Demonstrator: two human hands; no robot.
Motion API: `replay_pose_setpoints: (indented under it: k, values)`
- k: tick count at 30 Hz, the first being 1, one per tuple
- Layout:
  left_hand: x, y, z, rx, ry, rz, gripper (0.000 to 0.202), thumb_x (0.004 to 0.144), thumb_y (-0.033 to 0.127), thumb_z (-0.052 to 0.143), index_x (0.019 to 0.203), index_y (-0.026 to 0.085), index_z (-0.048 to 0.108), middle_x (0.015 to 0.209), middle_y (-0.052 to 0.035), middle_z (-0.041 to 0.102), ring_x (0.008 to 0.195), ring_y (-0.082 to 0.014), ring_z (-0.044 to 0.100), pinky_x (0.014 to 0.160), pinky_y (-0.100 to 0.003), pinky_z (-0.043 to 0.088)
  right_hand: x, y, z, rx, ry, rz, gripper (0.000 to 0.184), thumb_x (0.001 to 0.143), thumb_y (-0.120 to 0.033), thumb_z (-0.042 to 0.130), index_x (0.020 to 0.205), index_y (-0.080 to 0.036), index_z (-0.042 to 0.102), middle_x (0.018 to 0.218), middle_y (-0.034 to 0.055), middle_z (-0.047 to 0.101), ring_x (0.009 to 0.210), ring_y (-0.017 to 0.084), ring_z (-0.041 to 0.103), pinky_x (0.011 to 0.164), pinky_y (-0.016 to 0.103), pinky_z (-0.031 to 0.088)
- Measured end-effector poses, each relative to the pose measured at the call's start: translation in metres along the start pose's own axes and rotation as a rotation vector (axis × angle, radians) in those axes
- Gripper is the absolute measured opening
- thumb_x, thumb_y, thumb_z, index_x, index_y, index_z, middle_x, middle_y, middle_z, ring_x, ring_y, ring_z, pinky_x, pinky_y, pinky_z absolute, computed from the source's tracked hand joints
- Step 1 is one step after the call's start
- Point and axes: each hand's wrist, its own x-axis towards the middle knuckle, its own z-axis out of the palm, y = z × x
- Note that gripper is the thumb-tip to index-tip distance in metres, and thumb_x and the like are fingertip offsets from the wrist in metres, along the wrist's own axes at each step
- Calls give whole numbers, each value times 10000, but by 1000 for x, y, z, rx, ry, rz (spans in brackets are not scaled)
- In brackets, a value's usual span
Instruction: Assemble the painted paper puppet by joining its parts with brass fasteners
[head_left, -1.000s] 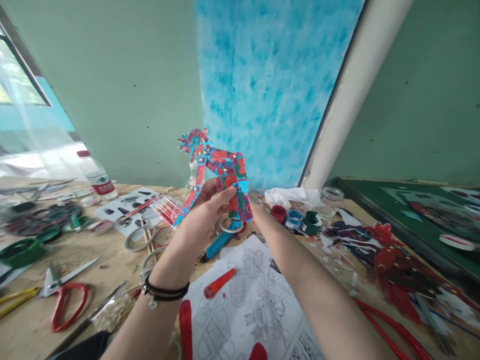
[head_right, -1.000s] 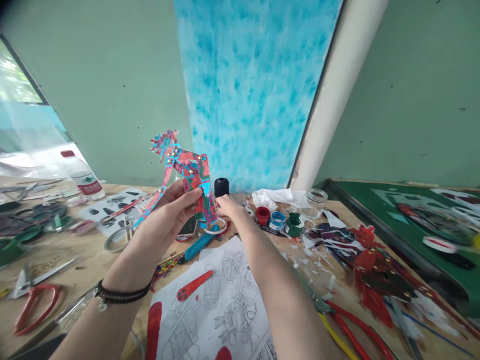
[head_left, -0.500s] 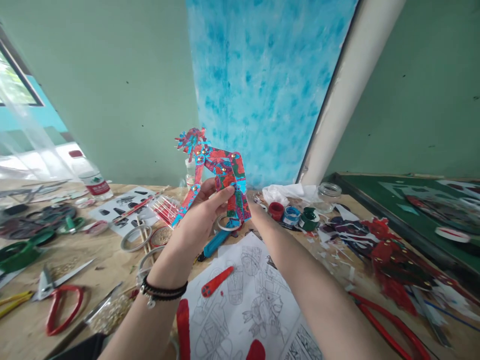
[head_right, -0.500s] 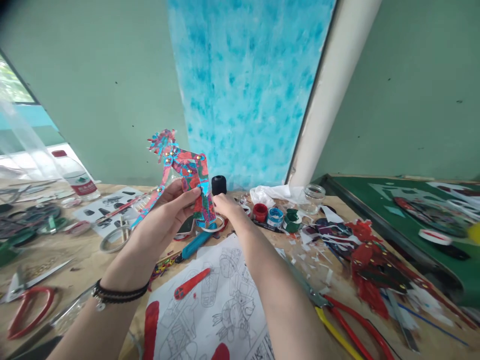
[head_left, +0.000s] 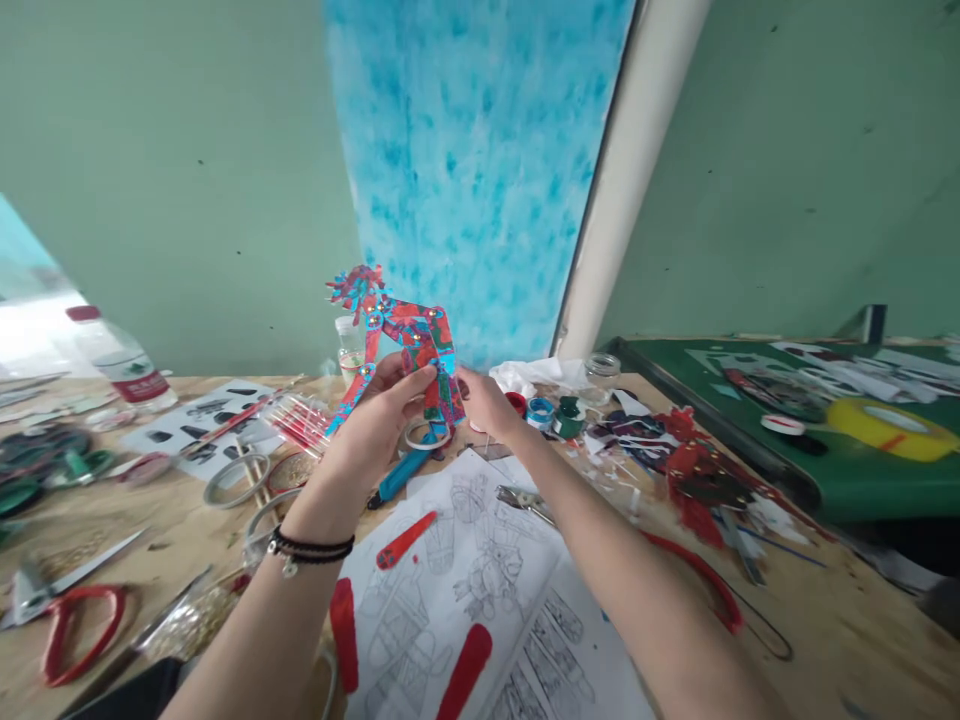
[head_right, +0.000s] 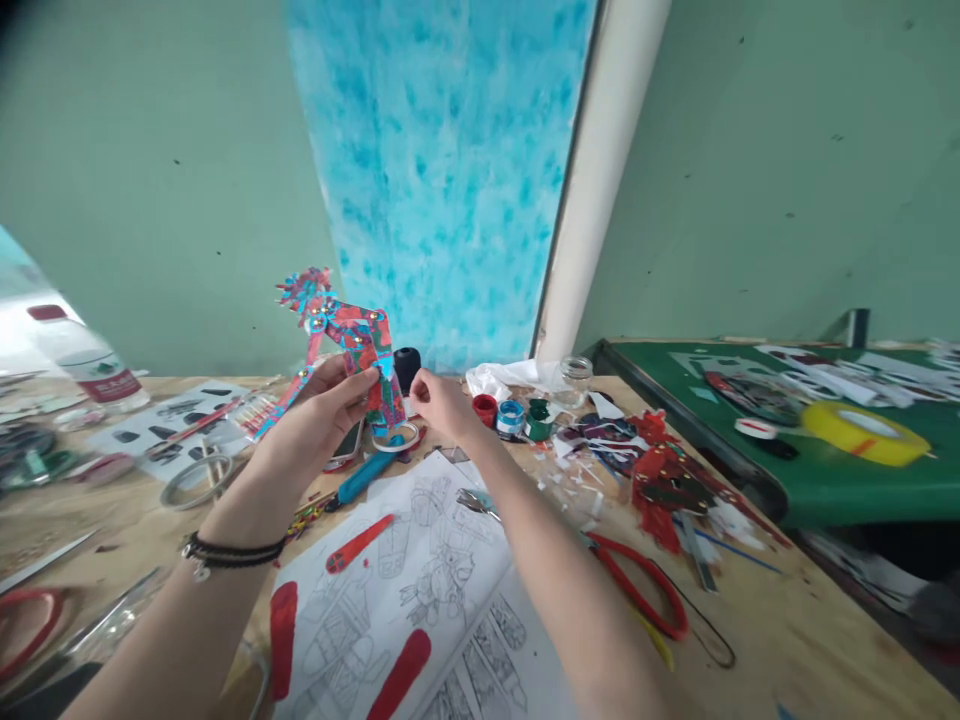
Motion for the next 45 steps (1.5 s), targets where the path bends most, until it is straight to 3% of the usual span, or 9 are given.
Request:
replay_pose_setpoints:
  k: [4,7,11,15,21,29,37,41,45]
  values:
    - [-1,-7,8,10,9,-30,286,686,245,946,829,175,708,800,1,750,713,-133,722,648,-206,599,-37,8,-28,83,71,-2,197,1000,-282,529,1019,-173,691,931,50,774,845,163,718,804,273,541]
    - [-3,-12,13,41,61,-43,289,702,241,926,887,173,715,851,-8,764,721,-134,735,671,-223,616,-52,6,-58,233,207,22,208,960,-351,616,968,-192,750,927,49,791,858,180,725,801,294,556]
    - [-5,-20,18,78,102,3,283,719,276,912,913,187,727,871,-13,770,729,-146,743,646,-227,611,-63,-17,-97,325,318,-73,213,965,-372,639,1039,-232,781,981,43,781,879,179,731,789,307,590]
    - [-11,-25,26,89,92,35,261,747,298,896,937,209,742,935,-31,793,791,-160,757,682,-235,611,-78,-52,-116,403,363,-101,148,925,-389,703,1003,-268,670,915,5,724,826,167,715,667,269,611]
    - [-30,-16,41,83,58,96,212,815,312,865,976,210,772,983,-45,796,848,-166,752,772,-270,629,-92,-81,-117,259,293,-157,54,965,-326,663,923,-294,673,869,-20,721,809,148,705,689,251,622]
    - [-34,-9,45,-338,156,-187,143,806,163,855,852,177,721,903,-17,767,742,-88,695,698,-193,567,-91,-75,-119,285,322,-172,36,946,-320,717,946,-294,741,891,-4,773,820,176,756,689,280,654]
    - [-35,-23,48,-22,103,-51,161,782,266,860,872,187,752,896,-43,771,779,-158,718,705,-263,595,-95,-90,-113,80,271,-315,133,1000,-248,660,1014,-313,775,977,-13,801,855,168,751,742,307,626]
    - [-34,-25,46,141,72,15,152,790,293,854,889,211,774,845,-37,774,763,-190,727,702,-300,596,-92,-83,-109,1,257,-311,169,1008,-212,631,1038,-292,777,969,3,798,858,174,748,699,300,601]
    - [-32,-25,41,173,73,49,129,791,298,843,871,226,772,804,-32,763,744,-201,720,689,-315,585,-88,-75,-106,-148,326,-370,210,1027,-178,583,1081,-263,767,1023,37,793,954,199,750,856,356,612]
